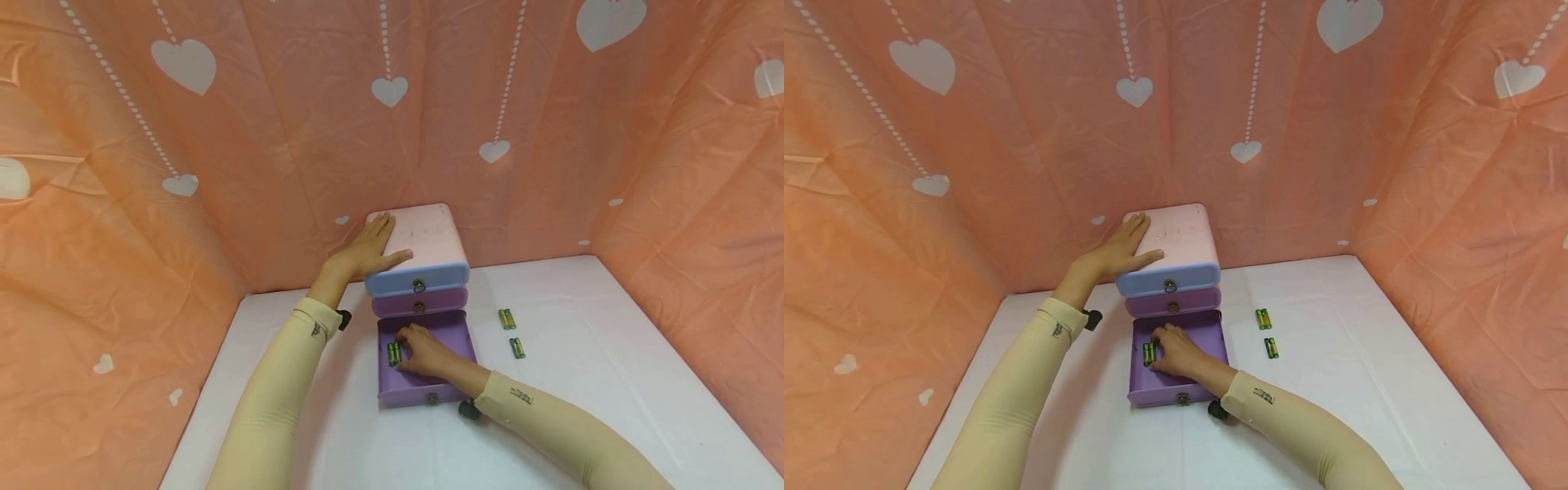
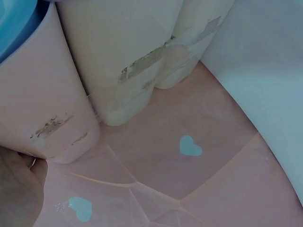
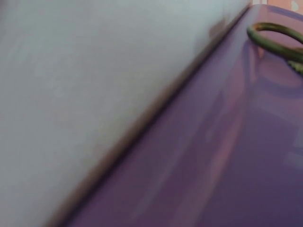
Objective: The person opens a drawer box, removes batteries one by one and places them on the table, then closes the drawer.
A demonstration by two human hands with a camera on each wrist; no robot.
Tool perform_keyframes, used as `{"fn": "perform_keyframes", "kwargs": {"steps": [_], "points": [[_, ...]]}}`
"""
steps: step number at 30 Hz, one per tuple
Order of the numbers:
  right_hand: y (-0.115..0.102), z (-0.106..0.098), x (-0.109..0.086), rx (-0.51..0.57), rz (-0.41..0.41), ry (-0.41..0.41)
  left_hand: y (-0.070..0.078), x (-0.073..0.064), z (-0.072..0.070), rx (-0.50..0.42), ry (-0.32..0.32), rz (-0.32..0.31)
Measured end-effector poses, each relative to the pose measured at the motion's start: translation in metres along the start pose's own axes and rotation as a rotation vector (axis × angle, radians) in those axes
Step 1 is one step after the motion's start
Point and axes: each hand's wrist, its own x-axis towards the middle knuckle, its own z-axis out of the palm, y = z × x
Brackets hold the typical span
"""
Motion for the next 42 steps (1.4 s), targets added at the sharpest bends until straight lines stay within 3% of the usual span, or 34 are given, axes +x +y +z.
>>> {"fn": "perform_keyframes", "kwargs": {"steps": [22,42], "points": [[0.0008,0.0007,-0.0011,0.033,0.042,0.011,-0.0003,0.0004,0.0008,0.000,-0.001,-0.006],[-0.0057,-0.0056,-0.0038,0.067,0.030,0.030,0.0006,-0.0009,0.0002,0.006,-0.001,-0.005]]}}
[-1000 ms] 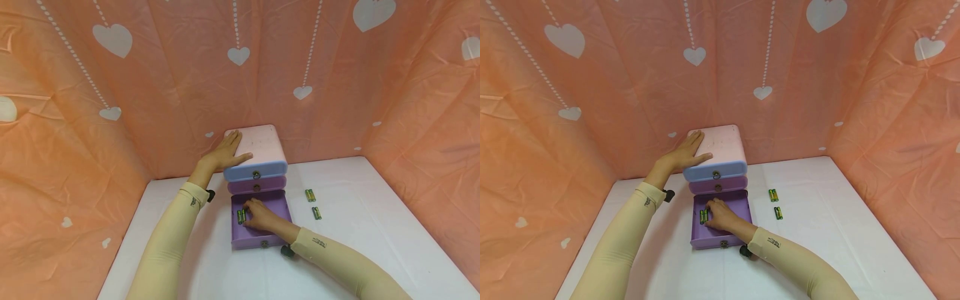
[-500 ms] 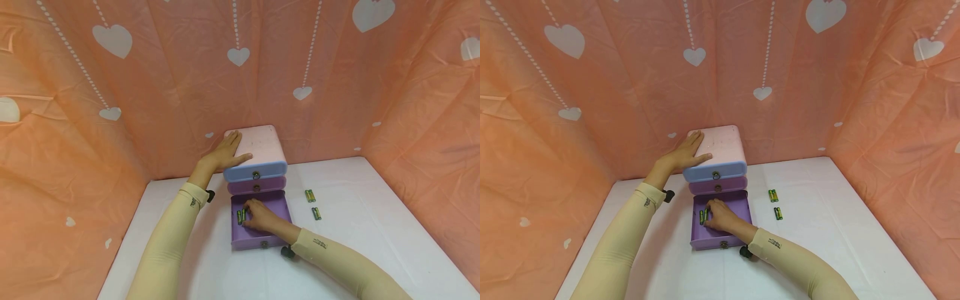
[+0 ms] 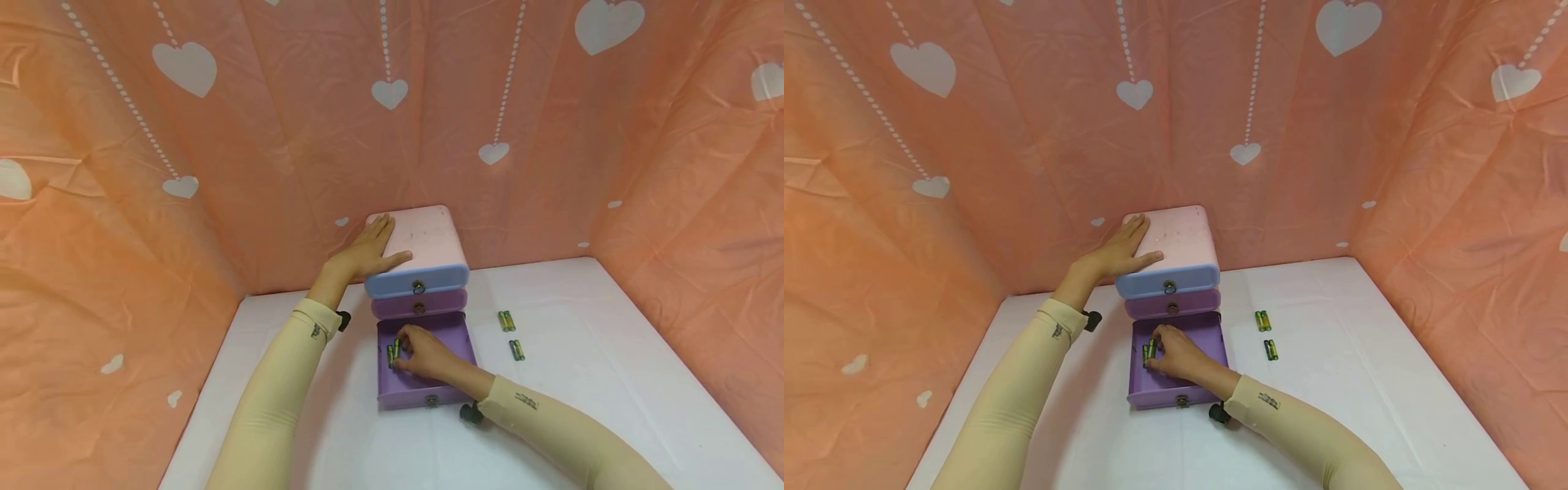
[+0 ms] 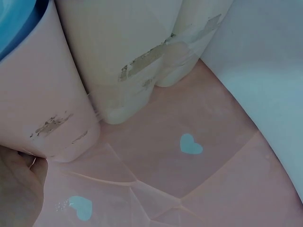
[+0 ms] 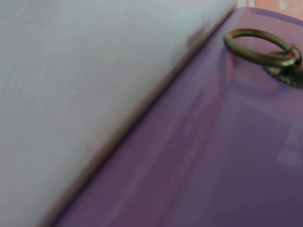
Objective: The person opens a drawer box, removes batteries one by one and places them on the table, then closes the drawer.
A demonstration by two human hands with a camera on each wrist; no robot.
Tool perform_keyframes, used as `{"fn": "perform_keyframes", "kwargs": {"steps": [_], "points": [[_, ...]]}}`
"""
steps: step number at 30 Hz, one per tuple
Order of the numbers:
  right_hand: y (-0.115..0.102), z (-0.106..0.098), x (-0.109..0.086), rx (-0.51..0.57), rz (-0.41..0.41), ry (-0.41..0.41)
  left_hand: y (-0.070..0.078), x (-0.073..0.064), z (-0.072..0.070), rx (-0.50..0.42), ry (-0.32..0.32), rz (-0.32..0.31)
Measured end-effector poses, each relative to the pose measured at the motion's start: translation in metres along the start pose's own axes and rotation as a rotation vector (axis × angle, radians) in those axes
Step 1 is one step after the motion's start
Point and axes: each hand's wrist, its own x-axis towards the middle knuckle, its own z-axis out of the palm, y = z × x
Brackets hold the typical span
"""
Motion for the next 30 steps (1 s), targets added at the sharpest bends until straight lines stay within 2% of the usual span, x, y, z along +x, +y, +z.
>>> {"fn": "perform_keyframes", "kwargs": {"steps": [23,30], "points": [[-0.009,-0.016,-0.016,0.015,-0.006,0.046,0.000,-0.001,0.000,-0.005,0.005,0.007],[-0.010,-0.024,-0.024,0.043,-0.017,0.026,0.000,-0.002,-0.001,-0.016,-0.001,0.011]]}}
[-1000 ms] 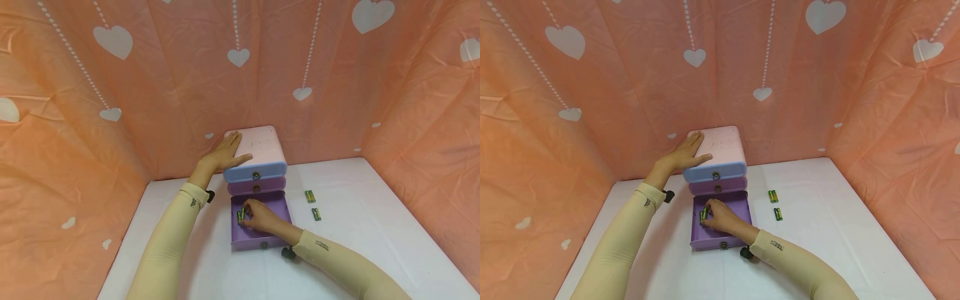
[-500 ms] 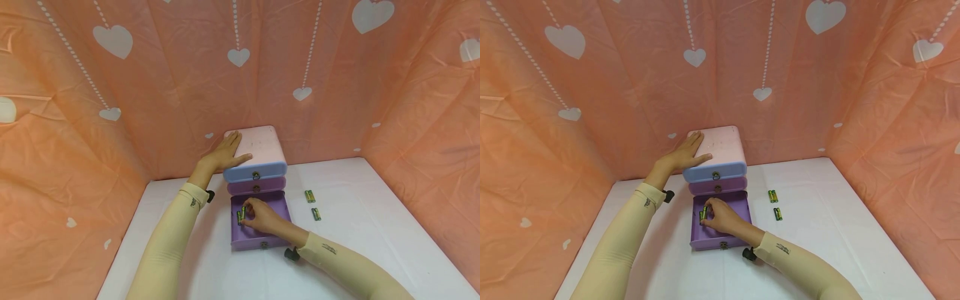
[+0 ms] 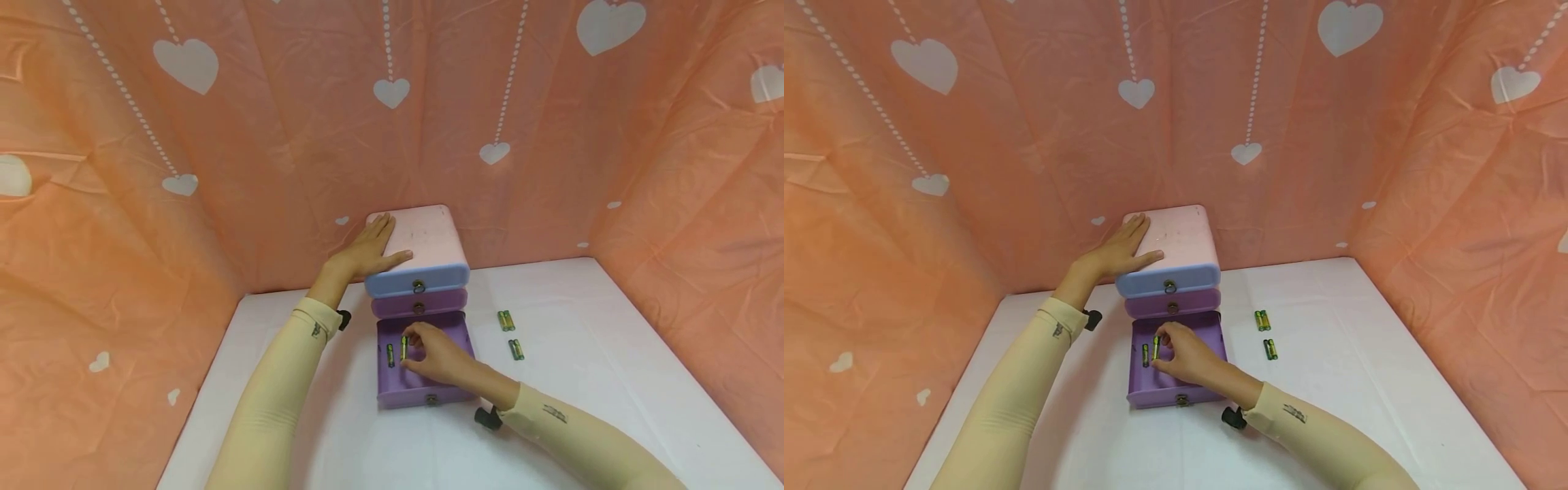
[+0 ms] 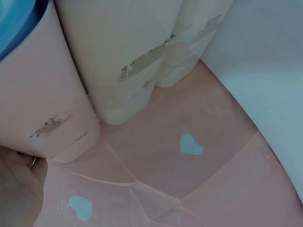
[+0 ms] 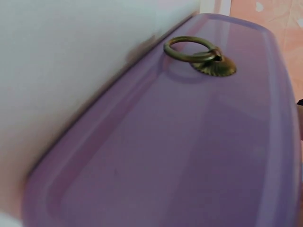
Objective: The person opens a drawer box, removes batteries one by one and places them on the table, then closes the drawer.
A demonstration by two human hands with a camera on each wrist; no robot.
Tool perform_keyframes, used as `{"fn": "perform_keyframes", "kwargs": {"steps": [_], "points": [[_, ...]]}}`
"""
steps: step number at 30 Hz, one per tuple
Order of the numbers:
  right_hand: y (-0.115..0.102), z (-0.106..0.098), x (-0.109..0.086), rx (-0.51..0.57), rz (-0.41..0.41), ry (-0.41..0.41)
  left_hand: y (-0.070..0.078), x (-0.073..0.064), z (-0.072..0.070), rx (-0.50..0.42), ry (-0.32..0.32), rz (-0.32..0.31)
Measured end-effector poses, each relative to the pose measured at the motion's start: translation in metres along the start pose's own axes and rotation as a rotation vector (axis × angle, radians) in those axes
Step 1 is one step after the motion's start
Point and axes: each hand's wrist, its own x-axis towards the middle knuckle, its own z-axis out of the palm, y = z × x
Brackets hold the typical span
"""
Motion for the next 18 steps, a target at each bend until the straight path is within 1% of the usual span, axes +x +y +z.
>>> {"fn": "perform_keyframes", "kwargs": {"steps": [6,13,18], "points": [[-0.001,-0.009,-0.009,0.028,-0.013,0.000,0.000,0.000,0.000,0.003,-0.004,0.000],[0.002,-0.020,-0.017,-0.001,0.015,-0.004,-0.002,0.003,0.002,0.011,0.002,-0.007],[0.007,-0.026,-0.023,-0.005,0.018,0.007,-0.003,0.004,0.002,0.015,-0.004,-0.008]]}}
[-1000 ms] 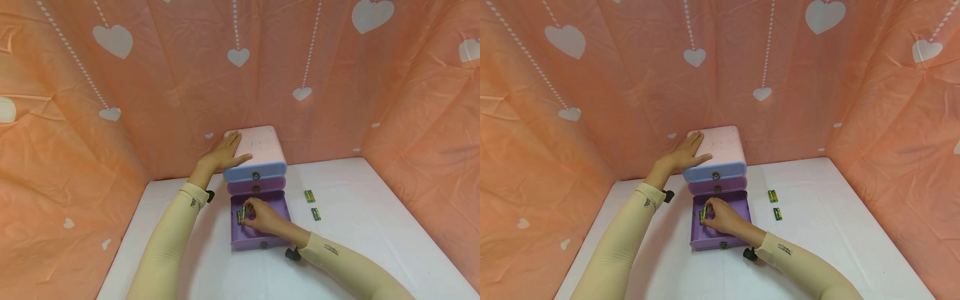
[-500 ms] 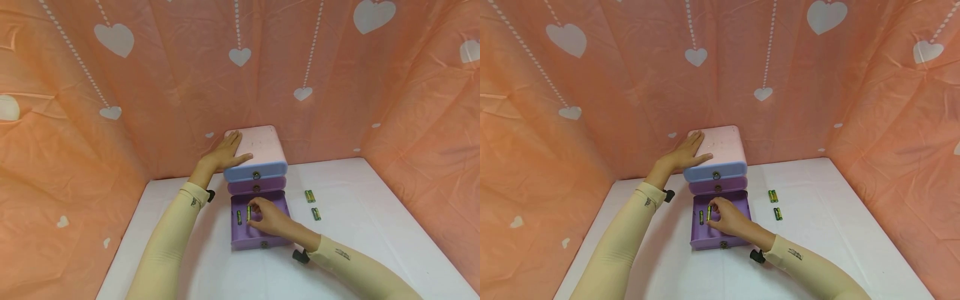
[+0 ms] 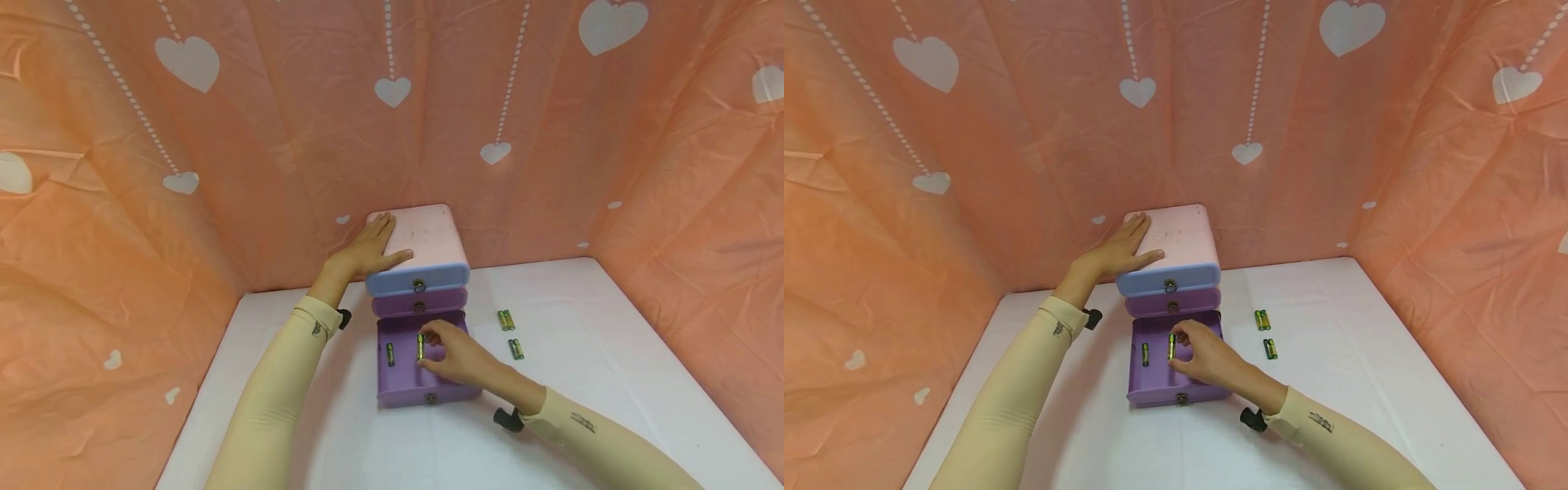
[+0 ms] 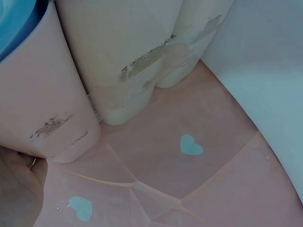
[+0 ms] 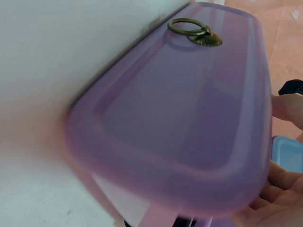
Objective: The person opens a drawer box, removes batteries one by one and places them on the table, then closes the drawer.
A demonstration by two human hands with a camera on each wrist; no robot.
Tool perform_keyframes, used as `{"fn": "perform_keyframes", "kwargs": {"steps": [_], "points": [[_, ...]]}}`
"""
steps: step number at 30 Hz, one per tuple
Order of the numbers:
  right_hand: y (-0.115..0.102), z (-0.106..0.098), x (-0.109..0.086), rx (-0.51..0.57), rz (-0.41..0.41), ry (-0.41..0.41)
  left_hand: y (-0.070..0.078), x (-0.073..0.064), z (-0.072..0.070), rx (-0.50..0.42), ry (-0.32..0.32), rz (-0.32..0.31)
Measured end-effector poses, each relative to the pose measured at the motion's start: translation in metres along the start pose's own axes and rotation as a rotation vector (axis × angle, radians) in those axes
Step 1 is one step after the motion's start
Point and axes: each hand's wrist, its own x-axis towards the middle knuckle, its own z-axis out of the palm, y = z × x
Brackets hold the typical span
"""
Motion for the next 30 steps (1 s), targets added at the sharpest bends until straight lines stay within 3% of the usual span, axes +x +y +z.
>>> {"fn": "perform_keyframes", "kwargs": {"steps": [30], "points": [[0.029,-0.049,-0.041,-0.075,-0.080,0.041,-0.001,0.000,0.000,0.010,0.002,0.011]]}}
